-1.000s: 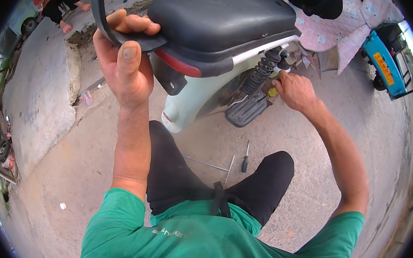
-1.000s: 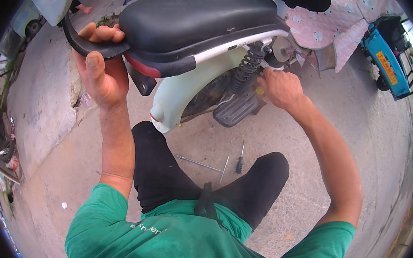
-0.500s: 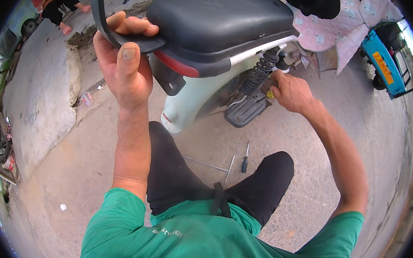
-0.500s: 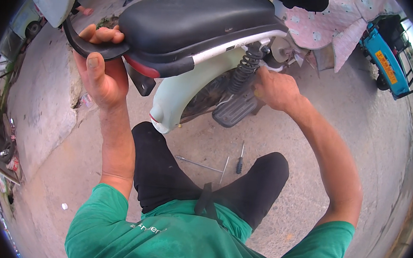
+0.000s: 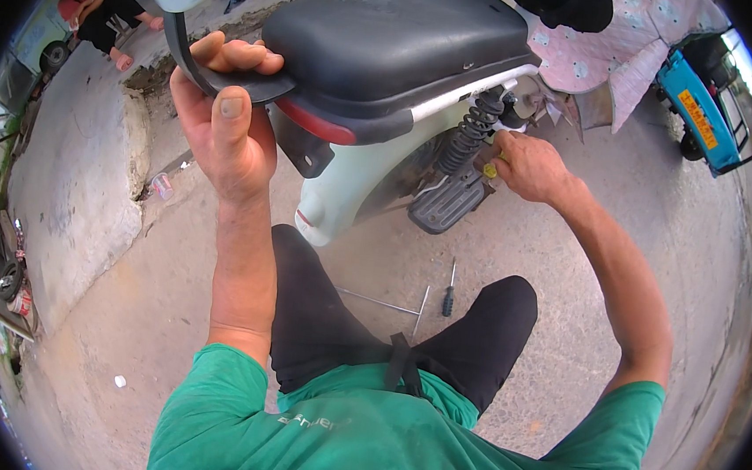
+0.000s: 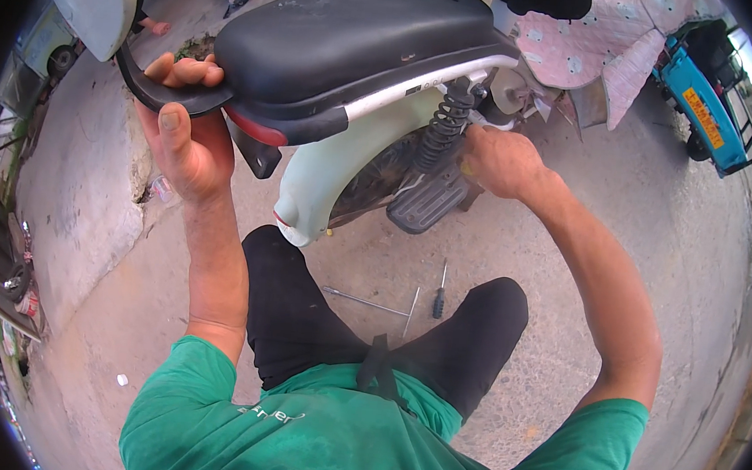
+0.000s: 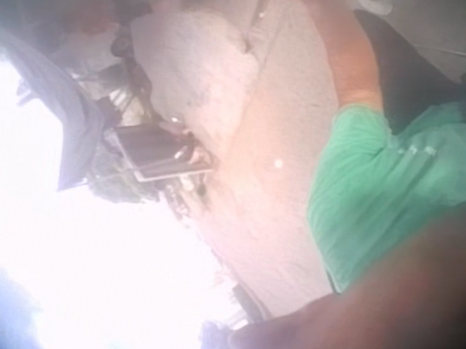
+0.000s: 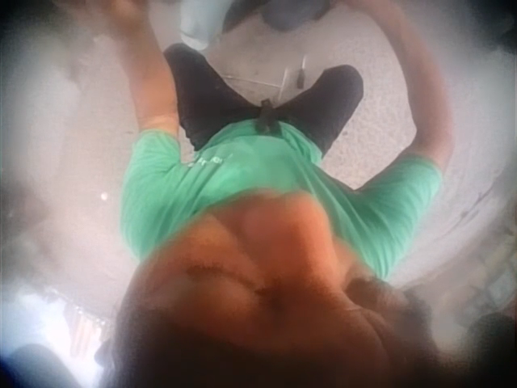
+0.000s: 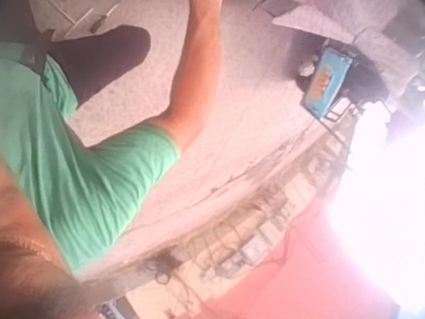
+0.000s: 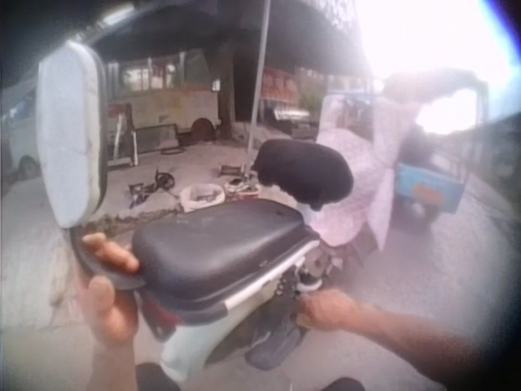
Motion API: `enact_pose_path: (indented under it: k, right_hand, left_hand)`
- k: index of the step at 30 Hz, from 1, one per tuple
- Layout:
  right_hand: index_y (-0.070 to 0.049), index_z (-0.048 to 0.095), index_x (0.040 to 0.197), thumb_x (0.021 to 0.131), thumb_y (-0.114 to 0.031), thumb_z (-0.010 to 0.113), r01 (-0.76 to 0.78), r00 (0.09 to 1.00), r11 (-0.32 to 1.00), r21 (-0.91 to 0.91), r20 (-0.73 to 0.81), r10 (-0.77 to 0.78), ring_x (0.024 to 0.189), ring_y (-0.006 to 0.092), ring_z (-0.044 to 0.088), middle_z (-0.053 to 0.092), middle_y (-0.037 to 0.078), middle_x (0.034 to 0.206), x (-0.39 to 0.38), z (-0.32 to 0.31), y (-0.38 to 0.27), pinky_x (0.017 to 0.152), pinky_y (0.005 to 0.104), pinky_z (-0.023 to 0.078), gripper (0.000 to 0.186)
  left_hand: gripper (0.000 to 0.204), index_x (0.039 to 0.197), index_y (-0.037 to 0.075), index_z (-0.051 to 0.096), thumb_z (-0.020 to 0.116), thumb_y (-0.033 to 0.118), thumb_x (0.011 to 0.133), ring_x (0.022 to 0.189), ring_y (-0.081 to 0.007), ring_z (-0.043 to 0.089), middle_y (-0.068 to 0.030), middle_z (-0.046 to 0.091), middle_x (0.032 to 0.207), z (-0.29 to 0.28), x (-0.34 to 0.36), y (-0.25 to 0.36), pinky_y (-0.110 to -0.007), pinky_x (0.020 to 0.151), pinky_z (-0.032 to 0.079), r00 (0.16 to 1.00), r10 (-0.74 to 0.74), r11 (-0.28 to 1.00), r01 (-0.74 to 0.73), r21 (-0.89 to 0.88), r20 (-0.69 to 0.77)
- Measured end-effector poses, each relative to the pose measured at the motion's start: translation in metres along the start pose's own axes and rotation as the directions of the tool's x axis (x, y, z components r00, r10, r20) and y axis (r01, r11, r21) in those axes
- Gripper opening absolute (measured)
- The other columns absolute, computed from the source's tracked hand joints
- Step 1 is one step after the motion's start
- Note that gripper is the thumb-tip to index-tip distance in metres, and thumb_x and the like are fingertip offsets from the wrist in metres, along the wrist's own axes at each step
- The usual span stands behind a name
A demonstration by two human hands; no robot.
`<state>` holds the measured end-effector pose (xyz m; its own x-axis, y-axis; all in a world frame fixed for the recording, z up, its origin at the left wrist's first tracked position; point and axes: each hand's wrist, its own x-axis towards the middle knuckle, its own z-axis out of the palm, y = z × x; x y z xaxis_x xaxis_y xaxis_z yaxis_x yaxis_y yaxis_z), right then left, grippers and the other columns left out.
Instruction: The person uses a T-handle wrench and a screwdriver to loosen and remove screws from the rear bodywork and mechanical components of a scooter.
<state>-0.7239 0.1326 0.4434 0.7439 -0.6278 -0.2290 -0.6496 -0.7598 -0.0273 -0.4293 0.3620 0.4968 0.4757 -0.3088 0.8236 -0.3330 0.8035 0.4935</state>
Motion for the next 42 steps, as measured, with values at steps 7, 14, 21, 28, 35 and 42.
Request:
enact_pose_path:
  k: [7,14,21,28,35,42]
  right_hand:
    - [-0.003,0.06,0.109,0.095,-0.024,0.06,0.139,0.983,0.99,0.024,-0.124,-0.135,0.096,0.0411,0.069,0.072,0.021,0.098,-0.001,-0.008,-0.019,0.086,0.0524,0.053,0.025]
    - [0.001,0.063,0.109,0.092,-0.034,0.062,0.066,0.989,0.988,-0.136,0.141,-0.046,0.094,0.0381,0.073,0.075,0.021,0.1,-0.004,-0.012,0.012,0.082,0.0473,0.058,0.039]
    - [-0.012,0.067,0.11,0.091,-0.023,0.064,0.379,0.922,0.907,-0.185,-0.012,-0.388,0.097,0.0361,0.072,0.068,0.016,0.106,0.009,-0.005,-0.002,0.08,0.0469,0.058,0.023]
    - [-0.001,0.067,0.106,0.101,-0.04,0.049,0.044,0.986,0.996,0.081,-0.163,-0.03,0.091,0.0396,0.073,0.073,0.02,0.097,0.005,0.02,0.012,0.078,0.049,0.058,0.043]
    - [-0.001,0.066,0.11,0.1,-0.037,0.054,-0.019,1.0,0.996,-0.092,0.016,0.021,0.096,0.0392,0.073,0.073,0.021,0.099,-0.003,-0.015,-0.002,0.081,0.0487,0.058,0.04]
    - [-0.004,0.063,0.117,0.098,-0.037,0.058,0.149,0.989,0.988,-0.03,0.003,-0.149,0.108,0.0373,0.07,0.073,0.02,0.101,0.005,0.005,0.014,0.092,0.0482,0.055,0.039]
  left_hand:
    - [0.062,0.138,0.0,0.047,0.073,0.034,0.094,0.103,-0.0239,0.067,-0.0135,0.067,0.113,-0.006,0.003,0.001,-0.048,0.114,0.039,1.0,0.015,0.999,-0.015,-0.031,-0.006]
    - [0.062,0.14,0.0,0.046,0.071,0.035,0.095,0.105,-0.0248,0.065,-0.0148,0.067,0.114,0.008,0.003,0.0,-0.049,0.114,0.039,1.0,0.004,1.0,-0.003,-0.03,0.021]
    - [0.066,0.141,-0.001,0.046,0.07,0.04,0.095,0.109,-0.0253,0.064,-0.0147,0.067,0.117,-0.013,0.0,0.0,-0.052,0.119,0.034,0.999,-0.041,0.999,0.041,0.003,-0.018]
    - [0.068,0.142,0.0,0.046,0.07,0.044,0.096,0.11,-0.0249,0.063,-0.0144,0.066,0.117,0.0,0.0,-0.002,-0.052,0.119,0.034,0.999,-0.023,1.0,0.023,0.01,0.03]
    - [0.066,0.141,0.0,0.047,0.069,0.043,0.096,0.11,-0.0247,0.061,-0.0147,0.065,0.116,-0.005,0.001,-0.003,-0.052,0.119,0.035,0.999,-0.044,0.999,0.045,-0.029,0.013]
    - [0.058,0.141,0.003,0.05,0.071,0.036,0.097,0.115,-0.0259,0.062,-0.0122,0.067,0.12,-0.005,0.001,-0.002,-0.048,0.12,0.035,0.998,-0.035,0.995,0.04,-0.092,0.056]
